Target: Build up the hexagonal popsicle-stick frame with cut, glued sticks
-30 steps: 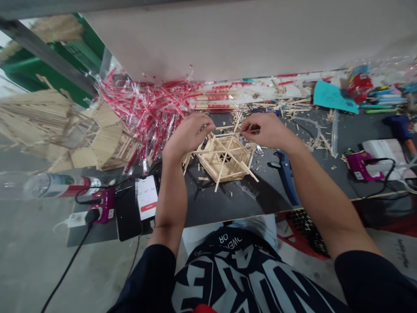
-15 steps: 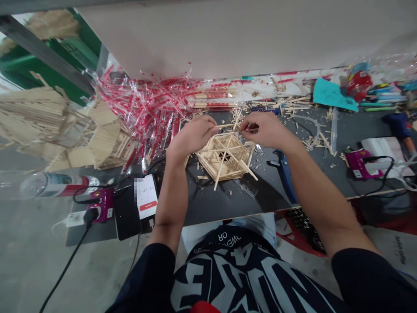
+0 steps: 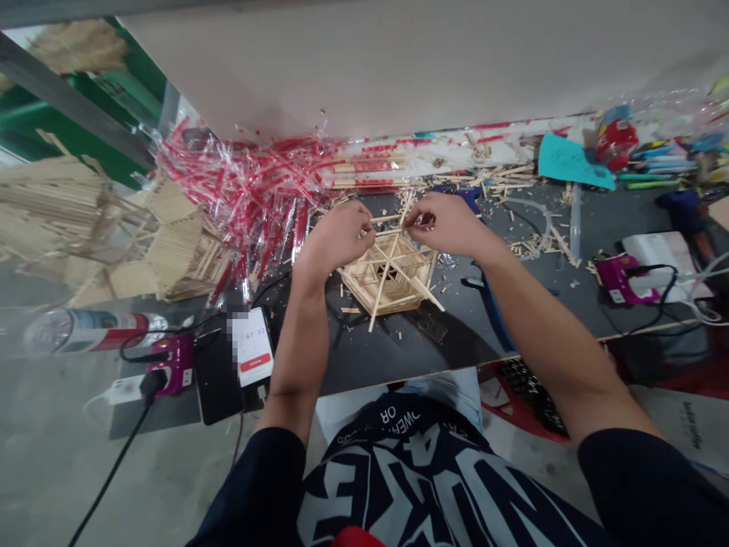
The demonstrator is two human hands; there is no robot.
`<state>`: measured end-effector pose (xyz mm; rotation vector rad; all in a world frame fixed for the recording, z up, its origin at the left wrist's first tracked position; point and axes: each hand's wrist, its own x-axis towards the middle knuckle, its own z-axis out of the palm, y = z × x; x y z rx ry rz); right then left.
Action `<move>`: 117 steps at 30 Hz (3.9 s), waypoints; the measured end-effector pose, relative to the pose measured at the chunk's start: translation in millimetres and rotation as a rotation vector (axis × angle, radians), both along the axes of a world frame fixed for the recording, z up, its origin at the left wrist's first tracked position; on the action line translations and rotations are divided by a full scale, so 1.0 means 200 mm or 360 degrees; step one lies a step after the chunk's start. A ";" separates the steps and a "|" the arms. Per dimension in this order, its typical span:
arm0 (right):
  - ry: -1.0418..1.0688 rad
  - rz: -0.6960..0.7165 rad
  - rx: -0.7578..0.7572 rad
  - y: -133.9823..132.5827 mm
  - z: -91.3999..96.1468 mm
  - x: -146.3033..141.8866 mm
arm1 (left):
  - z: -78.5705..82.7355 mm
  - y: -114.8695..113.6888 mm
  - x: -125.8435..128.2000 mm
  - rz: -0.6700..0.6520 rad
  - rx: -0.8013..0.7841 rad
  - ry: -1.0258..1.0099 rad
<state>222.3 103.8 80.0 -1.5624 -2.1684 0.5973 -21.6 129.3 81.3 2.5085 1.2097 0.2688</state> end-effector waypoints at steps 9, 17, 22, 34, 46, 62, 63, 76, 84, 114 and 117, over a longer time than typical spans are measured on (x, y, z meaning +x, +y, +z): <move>-0.0070 -0.0184 -0.0112 -0.01 0.04 -0.08 | 0.01 -0.01 0.01 -0.0015 -0.0001 0.0067; -0.0061 -0.0381 -0.0255 -0.03 0.09 -0.11 | -0.01 0.00 0.01 -0.0036 0.0025 0.0074; -0.0031 -0.0371 -0.0293 -0.03 0.09 -0.11 | -0.01 -0.01 0.01 -0.0016 0.0036 0.0051; -0.0066 -0.0378 -0.0335 -0.02 0.10 -0.10 | -0.02 -0.05 0.03 0.0052 0.0040 -0.0004; -0.0042 -0.0319 -0.0352 0.01 0.09 -0.09 | -0.03 -0.06 0.06 0.0007 0.0112 0.0186; 0.0029 -0.0132 -0.0317 0.02 0.11 -0.05 | 0.04 -0.25 0.16 0.0238 0.0434 0.0204; 0.0054 -0.0130 -0.0302 0.00 0.14 -0.05 | 0.07 -0.27 0.17 0.0253 0.0450 0.0195; 0.0237 0.0072 0.0166 -0.59 0.19 -0.16 | 0.09 -0.80 0.10 0.0137 0.0715 0.0324; 0.0200 0.0217 0.0497 -0.73 0.07 -0.11 | -0.01 -0.96 0.14 0.0298 0.0716 0.0178; 0.0681 0.0154 0.0141 -0.71 0.09 -0.12 | 0.05 -0.99 0.14 0.0364 0.0798 0.0146; 0.0678 0.0177 0.0210 -0.71 0.10 -0.11 | 0.04 -0.99 0.15 0.0363 0.0911 0.0066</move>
